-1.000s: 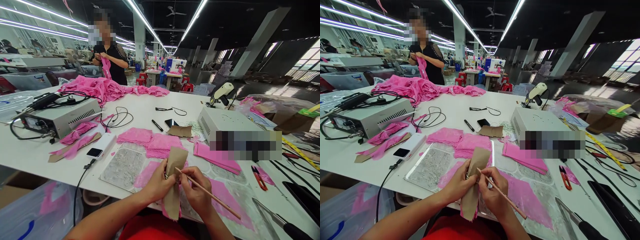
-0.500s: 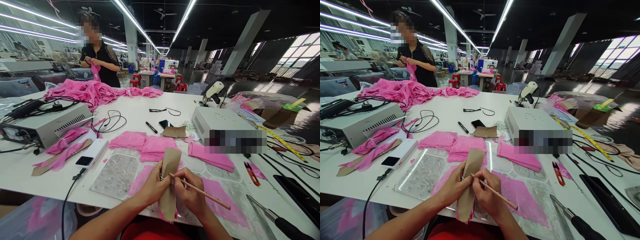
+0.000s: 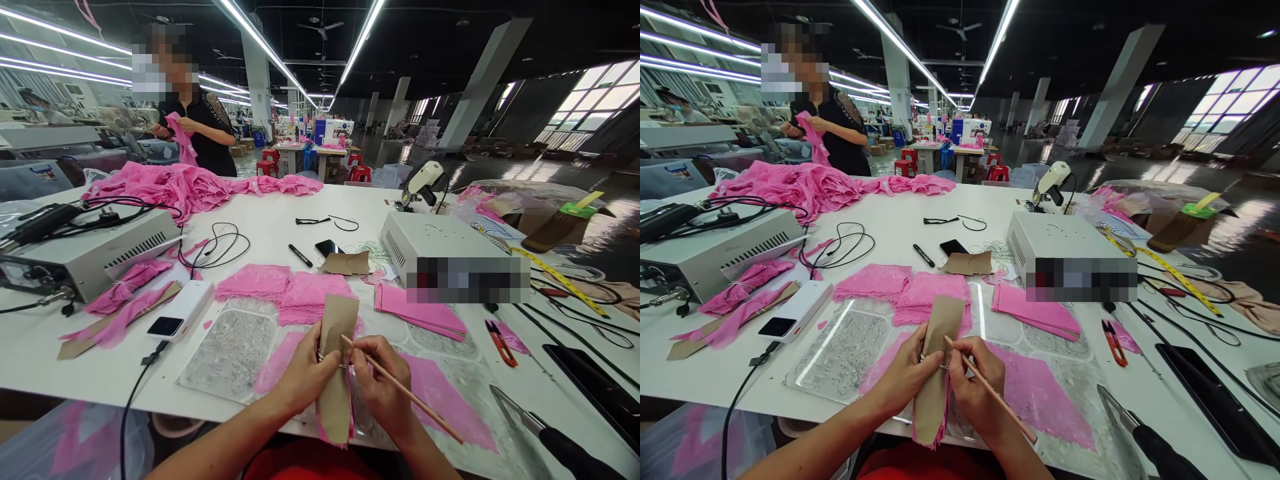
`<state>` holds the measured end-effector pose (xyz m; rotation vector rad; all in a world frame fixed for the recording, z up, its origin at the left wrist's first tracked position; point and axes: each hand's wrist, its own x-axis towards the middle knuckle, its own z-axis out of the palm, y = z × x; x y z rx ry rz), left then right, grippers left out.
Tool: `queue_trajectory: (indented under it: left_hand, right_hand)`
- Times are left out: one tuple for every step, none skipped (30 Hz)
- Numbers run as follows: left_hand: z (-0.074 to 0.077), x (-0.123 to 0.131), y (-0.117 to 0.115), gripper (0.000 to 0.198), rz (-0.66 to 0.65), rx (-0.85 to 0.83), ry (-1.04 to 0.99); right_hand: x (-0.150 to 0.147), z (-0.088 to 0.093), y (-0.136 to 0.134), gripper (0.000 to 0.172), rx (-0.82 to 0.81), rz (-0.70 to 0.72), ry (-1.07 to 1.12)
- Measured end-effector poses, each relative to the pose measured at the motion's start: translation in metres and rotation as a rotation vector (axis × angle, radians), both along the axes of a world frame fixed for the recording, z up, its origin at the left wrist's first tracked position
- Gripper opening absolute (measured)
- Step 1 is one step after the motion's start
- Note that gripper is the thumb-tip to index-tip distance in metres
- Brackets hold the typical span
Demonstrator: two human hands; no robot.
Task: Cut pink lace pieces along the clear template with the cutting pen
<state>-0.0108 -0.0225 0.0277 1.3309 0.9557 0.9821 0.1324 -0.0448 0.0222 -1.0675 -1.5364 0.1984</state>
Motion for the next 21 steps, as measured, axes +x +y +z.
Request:
queue_trajectory:
  left_hand:
    - [-0.0004,0.0,-0.0002,0.04,0.002,0.001,0.004]
    - [-0.0006,0.0,-0.0003,0.04,0.003,0.0,0.006]
    - [-0.0006,0.0,-0.0005,0.04,0.001,-0.002,0.005]
    - [-0.0004,0.0001,-0.0007,0.041,-0.002,-0.005,0.0]
    - [0.0,0.0002,-0.0008,0.042,-0.005,-0.009,-0.005]
    - [0.0004,0.0004,-0.0008,0.043,-0.007,-0.013,-0.008]
    - [0.0009,0.0006,-0.0008,0.044,-0.008,-0.017,-0.008]
    - [0.0013,0.0009,-0.0006,0.044,-0.008,-0.02,-0.007]
    - [0.0016,0.0012,-0.0004,0.045,-0.009,-0.021,-0.004]
    - [0.0018,0.0015,-0.0001,0.045,-0.01,-0.02,-0.001]
    - [0.0019,0.0018,0.0003,0.045,-0.011,-0.017,0.003]
    - [0.0018,0.002,0.0006,0.044,-0.012,-0.014,0.008]
    - [0.0017,0.0022,0.0009,0.044,-0.01,-0.012,0.012]
    - [0.0016,0.0023,0.0012,0.043,-0.007,-0.009,0.015]
    - [0.0015,0.0023,0.0014,0.043,-0.006,-0.006,0.017]
    - [0.0013,0.0022,0.0016,0.043,-0.006,-0.003,0.017]
    - [0.0012,0.0022,0.0018,0.042,-0.008,0.0,0.017]
    - [0.0009,0.002,0.002,0.042,-0.011,0.004,0.014]
    - [0.0006,0.0019,0.0022,0.042,-0.014,0.006,0.013]
    - [0.0002,0.0018,0.0024,0.041,-0.014,0.008,0.014]
    - [-0.0003,0.0018,0.0025,0.04,-0.011,0.01,0.018]
  right_hand:
    - [0.0,-0.0001,-0.0002,0.007,0.0,-0.002,0.002]
    - [0.0,-0.0005,-0.0005,0.007,-0.004,-0.002,0.004]
    - [0.0002,-0.0012,-0.0007,0.007,-0.008,-0.003,0.006]
    - [0.0004,-0.002,-0.0009,0.007,-0.01,-0.004,0.009]
    - [0.0005,-0.003,-0.001,0.007,-0.012,-0.005,0.01]
    - [0.0006,-0.0039,-0.001,0.007,-0.013,-0.008,0.01]
    - [0.0006,-0.0048,-0.0009,0.006,-0.014,-0.01,0.011]
    - [0.0005,-0.0056,-0.0007,0.006,-0.015,-0.014,0.014]
    - [0.0003,-0.0062,-0.0004,0.006,-0.017,-0.019,0.019]
    - [-0.0001,-0.0066,0.0,0.006,-0.019,-0.026,0.027]
    - [-0.0004,-0.0068,0.0004,0.006,-0.021,-0.033,0.035]
    - [-0.0007,-0.0067,0.0009,0.006,-0.021,-0.04,0.043]
    - [-0.0009,-0.0064,0.0013,0.007,-0.021,-0.043,0.046]
    - [-0.001,-0.0059,0.0017,0.007,-0.021,-0.042,0.043]
    - [-0.0009,-0.0053,0.0019,0.008,-0.021,-0.037,0.033]
    - [-0.0007,-0.0047,0.0021,0.008,-0.022,-0.027,0.018]
    - [-0.0005,-0.0042,0.002,0.009,-0.027,-0.015,-0.001]
    - [-0.0003,-0.0037,0.0019,0.01,-0.034,-0.004,-0.016]
    - [-0.0001,-0.0033,0.0018,0.011,-0.04,0.002,-0.025]
    - [0.0,-0.003,0.0016,0.011,-0.044,-0.002,-0.027]
    - [0.0,-0.0028,0.0014,0.011,-0.047,-0.012,-0.027]
